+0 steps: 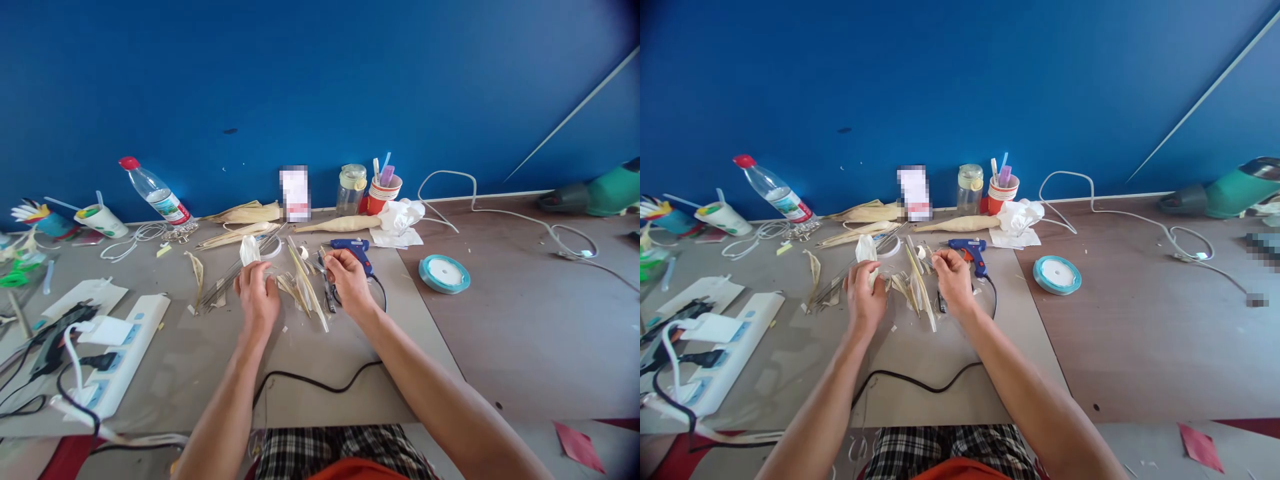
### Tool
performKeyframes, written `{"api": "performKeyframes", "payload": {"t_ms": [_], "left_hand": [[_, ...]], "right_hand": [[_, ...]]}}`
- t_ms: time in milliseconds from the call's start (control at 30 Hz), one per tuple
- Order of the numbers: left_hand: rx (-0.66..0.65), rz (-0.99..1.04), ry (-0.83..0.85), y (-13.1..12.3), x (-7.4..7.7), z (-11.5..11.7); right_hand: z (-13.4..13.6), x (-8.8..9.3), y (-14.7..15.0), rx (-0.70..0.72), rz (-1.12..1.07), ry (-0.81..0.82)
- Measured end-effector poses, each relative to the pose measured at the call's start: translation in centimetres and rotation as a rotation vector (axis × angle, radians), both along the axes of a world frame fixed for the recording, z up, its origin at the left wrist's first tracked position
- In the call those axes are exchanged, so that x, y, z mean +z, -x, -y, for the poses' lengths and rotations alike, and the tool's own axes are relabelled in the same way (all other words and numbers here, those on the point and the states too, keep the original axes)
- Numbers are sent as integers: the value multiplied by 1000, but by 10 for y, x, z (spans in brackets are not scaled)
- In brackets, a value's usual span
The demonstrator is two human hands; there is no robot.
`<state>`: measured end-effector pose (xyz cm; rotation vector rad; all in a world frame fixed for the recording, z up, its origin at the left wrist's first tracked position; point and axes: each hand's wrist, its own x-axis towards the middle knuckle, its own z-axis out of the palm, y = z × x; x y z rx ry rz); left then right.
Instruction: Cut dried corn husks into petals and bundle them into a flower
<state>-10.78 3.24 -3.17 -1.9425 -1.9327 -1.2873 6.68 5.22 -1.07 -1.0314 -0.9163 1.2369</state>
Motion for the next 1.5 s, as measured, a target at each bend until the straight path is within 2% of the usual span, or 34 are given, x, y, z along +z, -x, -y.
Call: {"api": "performKeyframes", "payload": {"t_ms": [267, 500, 600, 800, 900, 1067, 1167, 1267, 1367, 1500], "left_hand": [[129, 121, 40, 14, 6, -4], [347, -2, 396, 28, 9, -10], [363, -87, 499, 28, 9, -10], [267, -117, 611, 27, 4, -9], [201, -58, 528, 26, -1, -9], [-12, 69, 320, 17, -9, -8], [-164, 139, 288, 5, -10, -5], [-262, 159, 315, -7, -10, -1], [-292, 204, 345, -15, -9, 3], [-271, 287, 356, -17, -7, 5]], "right_hand": [[0, -3, 0, -2, 10, 0], [0, -6, 1, -11, 60, -26], [0, -6, 1, -17, 67, -35], [-1, -7, 1, -20, 83, -32], [-1, -7, 0, -16, 85, -37], [0, -4, 0, -11, 84, -14], [1, -2, 0, -9, 79, -1], [2, -1, 1, -10, 77, 2], [3, -1, 2, -6, 81, 14], [3, -1, 3, -3, 92, 15]]}}
